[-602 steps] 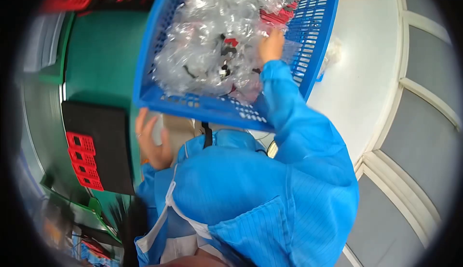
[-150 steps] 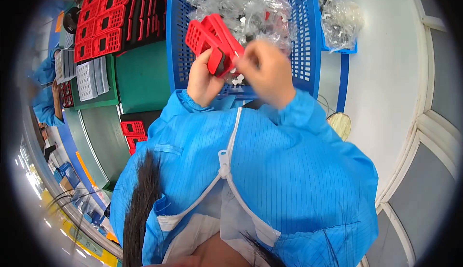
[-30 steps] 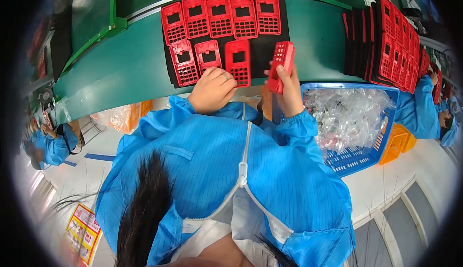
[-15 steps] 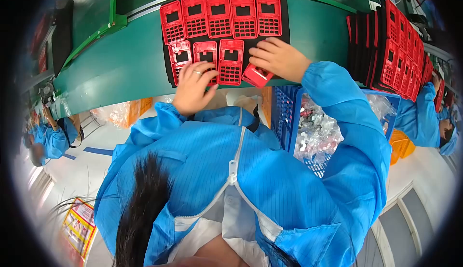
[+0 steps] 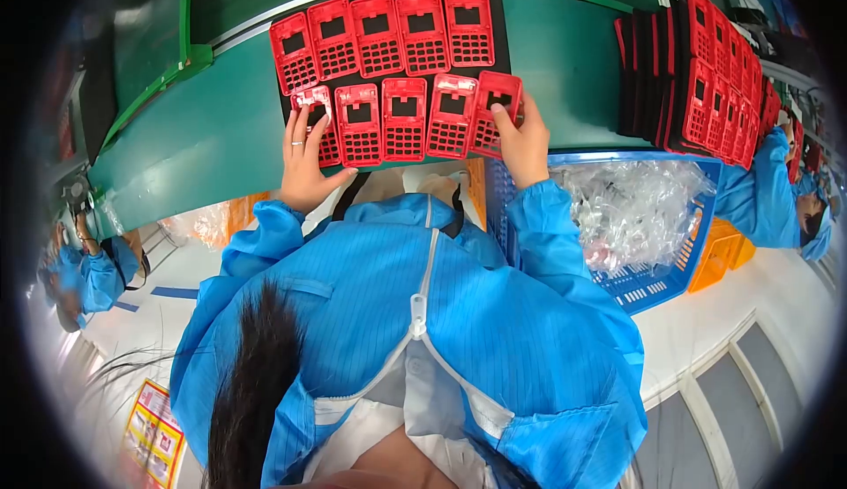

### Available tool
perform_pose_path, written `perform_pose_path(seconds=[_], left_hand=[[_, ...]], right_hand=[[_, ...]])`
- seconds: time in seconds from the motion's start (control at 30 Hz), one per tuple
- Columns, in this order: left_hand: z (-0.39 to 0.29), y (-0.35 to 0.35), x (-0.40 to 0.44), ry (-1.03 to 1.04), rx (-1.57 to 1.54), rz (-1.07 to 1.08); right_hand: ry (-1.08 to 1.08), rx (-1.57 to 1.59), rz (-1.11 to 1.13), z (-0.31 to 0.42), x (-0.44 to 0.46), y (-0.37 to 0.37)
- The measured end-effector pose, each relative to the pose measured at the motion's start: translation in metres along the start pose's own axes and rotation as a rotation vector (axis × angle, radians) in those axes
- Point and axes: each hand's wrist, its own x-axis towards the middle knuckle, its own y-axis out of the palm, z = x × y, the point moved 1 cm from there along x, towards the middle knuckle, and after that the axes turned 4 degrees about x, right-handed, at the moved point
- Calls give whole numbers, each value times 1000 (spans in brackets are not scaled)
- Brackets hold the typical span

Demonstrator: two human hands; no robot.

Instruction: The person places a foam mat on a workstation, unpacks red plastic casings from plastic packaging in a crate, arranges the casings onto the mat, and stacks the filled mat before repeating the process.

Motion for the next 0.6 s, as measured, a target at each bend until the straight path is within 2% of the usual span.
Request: perform_pose_path(seconds=[0.1, 0.13, 0.2, 0.3, 0.6], left_hand=[[3, -1, -1, -18, -33, -28], [3, -1, 0, -16, -32, -27], [2, 0, 2, -13, 0, 4], [2, 8, 0, 0, 11, -20], [-4, 18, 4, -26, -45, -59]], right_hand=[[-449, -340, 79, 6, -18, -24], [-500, -562, 167, 12, -28, -34], [-573, -653, 283, 22, -32, -30], [-600, -764, 270, 9, -27, -9], [-577, -681, 170, 5, -26, -1]])
